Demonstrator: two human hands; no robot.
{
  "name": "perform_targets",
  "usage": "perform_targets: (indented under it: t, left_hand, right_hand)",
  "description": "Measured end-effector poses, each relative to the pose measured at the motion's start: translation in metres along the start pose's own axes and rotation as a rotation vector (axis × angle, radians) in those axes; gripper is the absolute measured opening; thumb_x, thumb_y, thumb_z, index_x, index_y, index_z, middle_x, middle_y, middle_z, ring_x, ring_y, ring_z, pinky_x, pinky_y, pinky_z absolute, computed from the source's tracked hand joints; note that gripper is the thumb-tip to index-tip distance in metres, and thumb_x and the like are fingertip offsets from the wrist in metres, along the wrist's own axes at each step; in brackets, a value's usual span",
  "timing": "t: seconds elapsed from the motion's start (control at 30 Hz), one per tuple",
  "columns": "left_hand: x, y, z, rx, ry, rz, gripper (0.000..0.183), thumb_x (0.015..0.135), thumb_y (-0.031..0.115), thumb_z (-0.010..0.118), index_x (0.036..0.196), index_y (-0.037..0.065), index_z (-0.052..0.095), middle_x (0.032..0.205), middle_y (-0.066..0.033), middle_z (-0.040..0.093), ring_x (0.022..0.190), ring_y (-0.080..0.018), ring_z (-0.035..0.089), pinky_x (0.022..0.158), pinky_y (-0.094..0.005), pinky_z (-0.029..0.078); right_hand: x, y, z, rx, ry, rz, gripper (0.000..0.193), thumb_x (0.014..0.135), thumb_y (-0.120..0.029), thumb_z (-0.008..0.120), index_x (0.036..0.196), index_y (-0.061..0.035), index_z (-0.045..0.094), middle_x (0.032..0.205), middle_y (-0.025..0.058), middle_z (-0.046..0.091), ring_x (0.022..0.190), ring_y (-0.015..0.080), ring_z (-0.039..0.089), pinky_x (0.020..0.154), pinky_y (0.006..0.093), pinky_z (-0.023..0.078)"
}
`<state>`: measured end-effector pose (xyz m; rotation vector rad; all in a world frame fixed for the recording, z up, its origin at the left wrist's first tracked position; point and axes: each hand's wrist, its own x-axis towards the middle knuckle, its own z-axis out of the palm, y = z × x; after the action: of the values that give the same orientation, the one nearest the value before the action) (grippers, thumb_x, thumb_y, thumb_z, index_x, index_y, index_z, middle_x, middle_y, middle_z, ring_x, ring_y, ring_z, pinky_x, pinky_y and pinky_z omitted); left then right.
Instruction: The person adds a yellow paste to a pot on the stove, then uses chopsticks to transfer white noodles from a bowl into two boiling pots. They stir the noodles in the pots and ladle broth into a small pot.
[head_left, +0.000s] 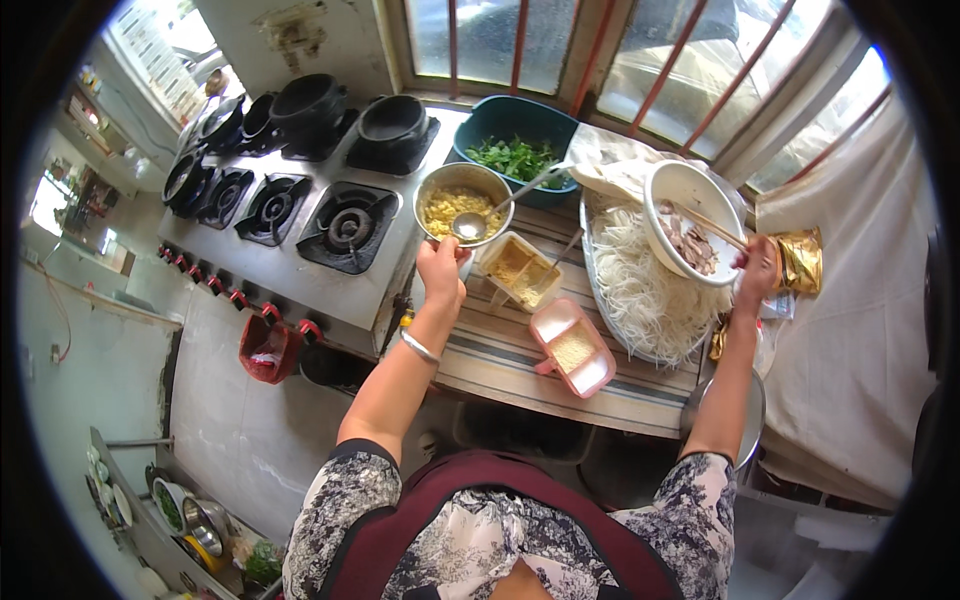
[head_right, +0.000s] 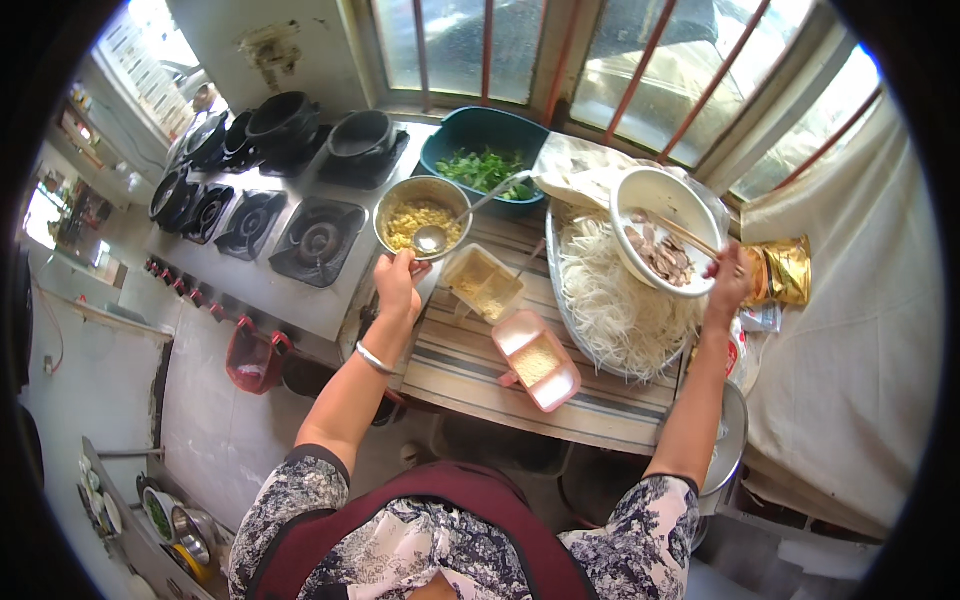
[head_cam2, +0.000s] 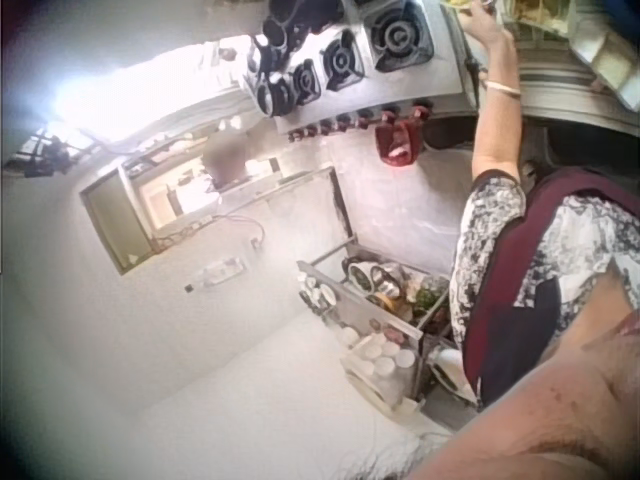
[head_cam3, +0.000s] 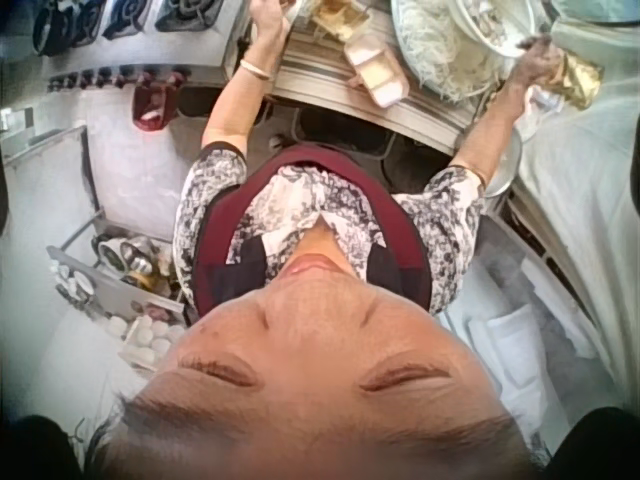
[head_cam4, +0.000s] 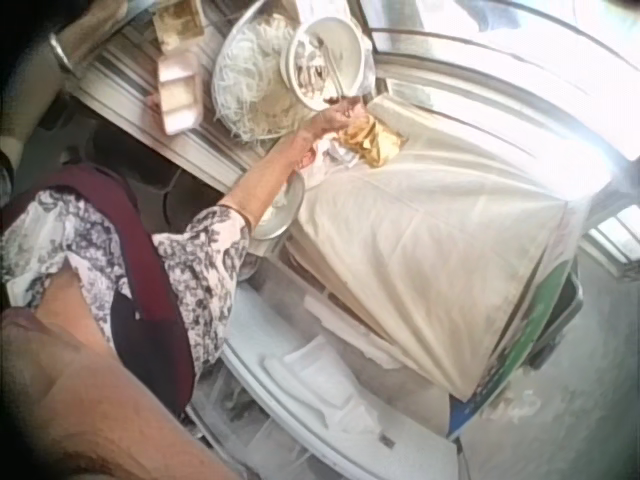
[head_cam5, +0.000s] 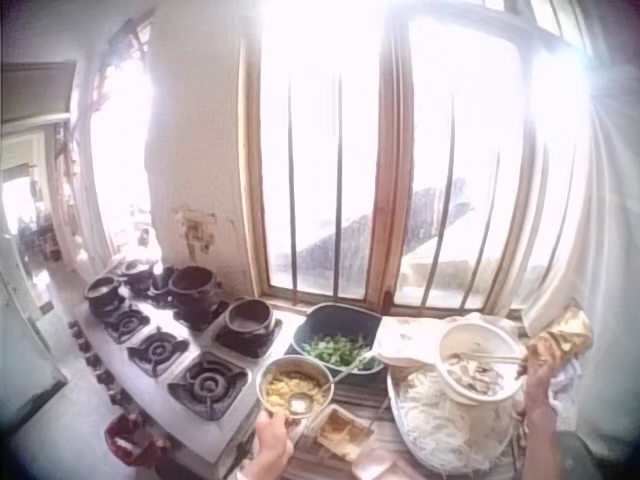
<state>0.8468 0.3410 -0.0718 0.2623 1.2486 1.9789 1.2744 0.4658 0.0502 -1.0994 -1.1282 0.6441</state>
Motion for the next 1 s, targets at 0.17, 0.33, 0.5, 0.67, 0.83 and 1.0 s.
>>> perform_targets:
  t: [0.17,0.33,0.5,0.67,0.83,1.0]
  left_hand:
    - [-0.059,0.052,-0.035,-0.071,-0.105,-0.024,0.012,0.082,-0.001,0.047,0.094,-0.002,0.049,0.086,-0.0083,0.056,0.074,-0.0178,0.06,0.073,-0.0324,0.054]
    - [-0.106,0.093,-0.084,-0.052,-0.064,-0.025,0.009,0.082,0.0,0.055,0.087,0.002,0.048,0.082,-0.0042,0.055,0.067,-0.0095,0.053,0.066,-0.0254,0.049]
    - [-0.134,0.137,-0.165,-0.012,-0.047,0.081,0.009,0.083,0.001,0.056,0.086,0.003,0.047,0.083,-0.0059,0.058,0.07,-0.011,0.056,0.066,-0.0263,0.05]
    - [-0.146,0.201,-0.28,0.028,0.082,0.159,0.009,0.084,0.002,0.055,0.087,0.002,0.047,0.083,-0.0064,0.058,0.07,-0.0112,0.057,0.066,-0.0262,0.051]
    - [-0.165,0.265,-0.389,0.075,0.141,0.28,0.009,0.084,0.003,0.056,0.087,0.001,0.048,0.08,-0.0058,0.056,0.069,-0.0109,0.055,0.064,-0.0261,0.051]
    - [-0.165,0.314,-0.466,0.057,0.224,0.28,0.01,0.083,0.004,0.058,0.087,0.002,0.049,0.082,-0.0064,0.058,0.071,-0.0108,0.056,0.065,-0.0259,0.05]
  right_hand:
    - [-0.074,-0.114,0.025,0.379,-0.29,-0.374,0.033,0.097,-0.03,0.041,0.074,-0.0055,0.043,0.084,0.0087,0.045,0.063,0.0171,0.051,0.054,0.0273,0.048]
    - [-0.183,-0.141,0.135,0.378,-0.912,-0.021,0.013,0.09,-0.006,0.048,0.087,0.0022,0.057,0.084,0.0089,0.051,0.067,0.0176,0.06,0.062,0.0268,0.051]
    - [-0.291,-0.15,0.238,0.374,-1.126,0.088,0.017,0.093,-0.011,0.049,0.089,0.0027,0.059,0.084,0.0072,0.057,0.071,0.0131,0.062,0.066,0.0234,0.049]
    - [-0.378,-0.184,0.291,0.466,-1.184,0.166,0.023,0.095,-0.017,0.048,0.092,0.0031,0.06,0.078,0.0076,0.062,0.068,0.0168,0.064,0.063,0.0256,0.052]
    - [-0.482,-0.218,0.361,0.441,-1.168,0.133,0.029,0.095,-0.024,0.048,0.09,0.0016,0.059,0.076,0.0082,0.063,0.068,0.0128,0.063,0.063,0.0221,0.05]
    - [-0.565,-0.249,0.413,0.57,-1.262,0.138,0.031,0.096,-0.027,0.046,0.09,0.0015,0.058,0.075,0.0094,0.063,0.067,0.0146,0.062,0.063,0.0245,0.051]
